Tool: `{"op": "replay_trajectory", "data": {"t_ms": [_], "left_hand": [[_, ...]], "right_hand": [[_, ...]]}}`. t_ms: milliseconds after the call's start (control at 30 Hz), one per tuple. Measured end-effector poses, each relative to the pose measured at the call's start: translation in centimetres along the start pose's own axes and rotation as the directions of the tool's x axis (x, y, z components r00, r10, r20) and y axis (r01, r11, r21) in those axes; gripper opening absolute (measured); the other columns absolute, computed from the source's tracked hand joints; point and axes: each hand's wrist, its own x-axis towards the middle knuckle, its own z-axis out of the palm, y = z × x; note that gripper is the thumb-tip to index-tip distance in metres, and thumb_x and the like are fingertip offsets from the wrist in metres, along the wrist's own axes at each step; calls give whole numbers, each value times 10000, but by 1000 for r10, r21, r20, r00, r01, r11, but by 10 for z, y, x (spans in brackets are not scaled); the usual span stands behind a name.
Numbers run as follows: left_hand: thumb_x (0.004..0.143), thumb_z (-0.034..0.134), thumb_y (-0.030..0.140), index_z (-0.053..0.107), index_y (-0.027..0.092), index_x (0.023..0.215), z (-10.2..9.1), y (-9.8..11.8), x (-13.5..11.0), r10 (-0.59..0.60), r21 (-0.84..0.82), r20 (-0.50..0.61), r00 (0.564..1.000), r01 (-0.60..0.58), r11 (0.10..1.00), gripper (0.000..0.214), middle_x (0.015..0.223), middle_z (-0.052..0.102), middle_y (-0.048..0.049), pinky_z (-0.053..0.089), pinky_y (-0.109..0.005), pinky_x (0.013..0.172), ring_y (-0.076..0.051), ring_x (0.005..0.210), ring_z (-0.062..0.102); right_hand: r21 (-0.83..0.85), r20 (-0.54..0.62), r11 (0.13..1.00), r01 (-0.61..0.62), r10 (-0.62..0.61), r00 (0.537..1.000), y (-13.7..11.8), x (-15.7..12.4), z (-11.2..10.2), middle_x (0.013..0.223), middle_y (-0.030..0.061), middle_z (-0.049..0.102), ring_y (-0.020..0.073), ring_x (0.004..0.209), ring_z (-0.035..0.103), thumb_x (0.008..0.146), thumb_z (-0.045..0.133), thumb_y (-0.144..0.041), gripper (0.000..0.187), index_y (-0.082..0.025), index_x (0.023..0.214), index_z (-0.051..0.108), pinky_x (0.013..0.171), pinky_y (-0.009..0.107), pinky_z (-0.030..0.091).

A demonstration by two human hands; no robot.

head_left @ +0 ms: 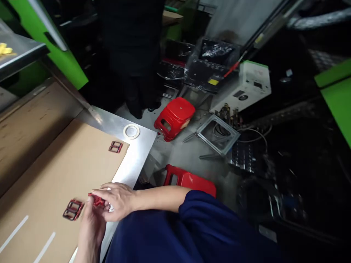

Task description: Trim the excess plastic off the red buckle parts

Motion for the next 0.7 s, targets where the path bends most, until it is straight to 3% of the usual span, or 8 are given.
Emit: {"op": "replay_trajectory", "data": {"t_ms": [100, 200, 233, 267, 333, 467, 567, 700], "left_hand": [[669, 806, 480, 647, 190, 855, 5, -7, 4, -74, 126, 106, 992, 60, 990, 380, 797, 677, 18, 505, -257, 576, -134, 647, 614], [635, 775, 400, 619, 166, 816, 13, -14, 6, -125, 236, 214, 969, 73, 969, 334, 771, 636, 16, 469, -246, 525, -105, 568, 564], [636, 764, 391, 619, 157, 824, 16, -18, 7, -130, 260, 233, 964, 67, 963, 333, 762, 624, 14, 450, -239, 508, -95, 546, 545], [645, 755, 390, 622, 150, 844, 20, -22, 7, -128, 277, 247, 961, 57, 959, 338, 741, 609, 17, 430, -231, 494, -88, 527, 527], [679, 746, 397, 625, 149, 917, 28, -30, 9, -102, 297, 270, 957, 18, 955, 364, 667, 556, 40, 399, -217, 482, -82, 500, 494], [693, 795, 356, 585, 186, 953, 52, -32, 14, -8, 372, 272, 962, -97, 923, 375, 568, 498, 89, 391, -201, 496, -77, 463, 470], [656, 847, 306, 597, 186, 909, 94, -24, 23, 40, 488, 293, 955, -186, 853, 375, 657, 605, 51, 446, -210, 553, -95, 540, 552], [726, 817, 379, 634, 183, 1093, 202, -28, 54, 61, 642, 513, 856, -430, 635, 455, 932, 727, -61, 540, -315, 790, -219, 900, 694]], "right_hand": [[12, -19, 998, -67, 67, 998, -3, -30, -15, 1461, 146, 583, 243, 1472, 421, 805, 678, -275, 900, -101, 1582, 258, 1215, 345, 366], [129, -149, 971, -203, 221, 964, -2, -64, -15, 1422, 117, 626, 257, 1410, 508, 762, 702, -235, 801, -149, 1512, 433, 1185, 361, 413], [215, -253, 938, -271, 322, 912, 3, -77, -15, 1357, 95, 677, 256, 1332, 586, 755, 709, -230, 687, -182, 1422, 549, 1147, 370, 455], [321, -366, 889, -328, 435, 822, 12, -91, -16, 1277, 77, 723, 247, 1231, 658, 761, 712, -232, 546, -205, 1302, 646, 1098, 374, 497], [504, -515, 761, -408, 644, 566, 39, -121, -25, 1144, 53, 772, 219, 1061, 727, 811, 698, -259, 317, -224, 1125, 718, 994, 372, 558], [642, -537, 578, -503, 808, 243, 124, -173, -62, 1094, 97, 741, 204, 973, 717, 984, 567, -309, 273, -168, 1202, 652, 895, 394, 587], [735, -444, 418, -533, 892, 86, 201, -192, -86, 1170, 89, 674, 205, 988, 686, 998, 618, -360, 313, -146, 1226, 625, 862, 407, 595], [766, -294, 232, -600, 956, -5, 302, -194, -106, 1251, 100, 640, 225, 1055, 667, 995, 626, -353, 341, -157, 1273, 606, 890, 428, 590]]}}
